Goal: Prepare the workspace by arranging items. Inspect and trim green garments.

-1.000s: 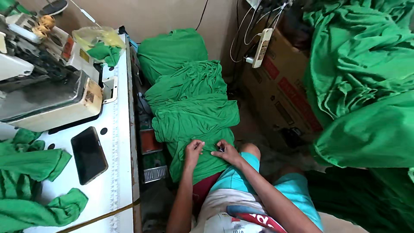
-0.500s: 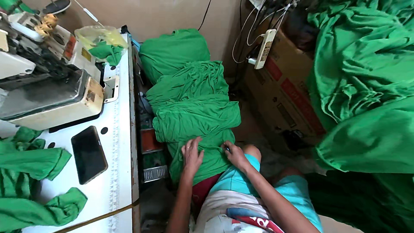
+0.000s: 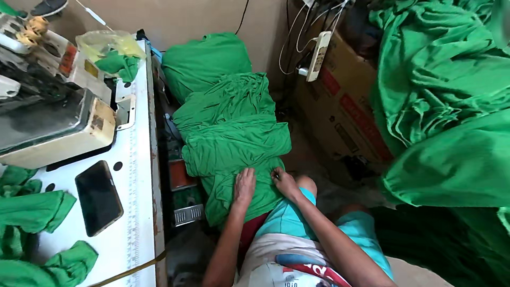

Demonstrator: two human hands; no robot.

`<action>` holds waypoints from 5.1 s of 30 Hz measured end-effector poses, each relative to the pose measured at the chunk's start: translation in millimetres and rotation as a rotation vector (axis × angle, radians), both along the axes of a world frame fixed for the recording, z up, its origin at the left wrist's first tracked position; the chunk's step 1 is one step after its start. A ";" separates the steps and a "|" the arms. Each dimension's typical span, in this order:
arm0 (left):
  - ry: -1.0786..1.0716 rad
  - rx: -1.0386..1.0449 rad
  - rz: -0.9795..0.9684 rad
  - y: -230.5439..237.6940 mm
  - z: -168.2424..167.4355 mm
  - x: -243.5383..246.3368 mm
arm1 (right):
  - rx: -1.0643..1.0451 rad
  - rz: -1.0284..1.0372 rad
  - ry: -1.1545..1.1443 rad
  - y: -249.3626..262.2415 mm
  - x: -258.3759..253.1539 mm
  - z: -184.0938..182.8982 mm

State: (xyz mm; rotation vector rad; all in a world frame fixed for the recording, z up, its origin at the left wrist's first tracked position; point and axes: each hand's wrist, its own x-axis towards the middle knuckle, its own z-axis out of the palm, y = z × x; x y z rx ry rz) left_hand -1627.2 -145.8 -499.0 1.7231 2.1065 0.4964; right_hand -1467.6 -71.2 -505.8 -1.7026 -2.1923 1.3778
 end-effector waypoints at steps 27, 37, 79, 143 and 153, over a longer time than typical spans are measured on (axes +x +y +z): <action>-0.788 -0.093 0.071 6.3 18.5 -24.4 | 0.309 -0.045 0.157 -27.3 -1.2 22.5; -0.852 -0.109 0.064 11.8 19.1 -17.0 | 0.128 -0.079 0.392 -8.5 12.5 21.0; -0.892 -0.029 0.206 16.2 30.0 3.2 | 0.522 0.082 0.186 -34.4 20.7 32.7; -1.051 -0.124 0.338 14.2 38.6 5.8 | 0.445 -0.048 0.304 -28.6 2.0 27.5; -1.109 -0.088 0.118 5.1 29.3 1.7 | 0.244 -0.651 0.605 -5.9 8.4 26.9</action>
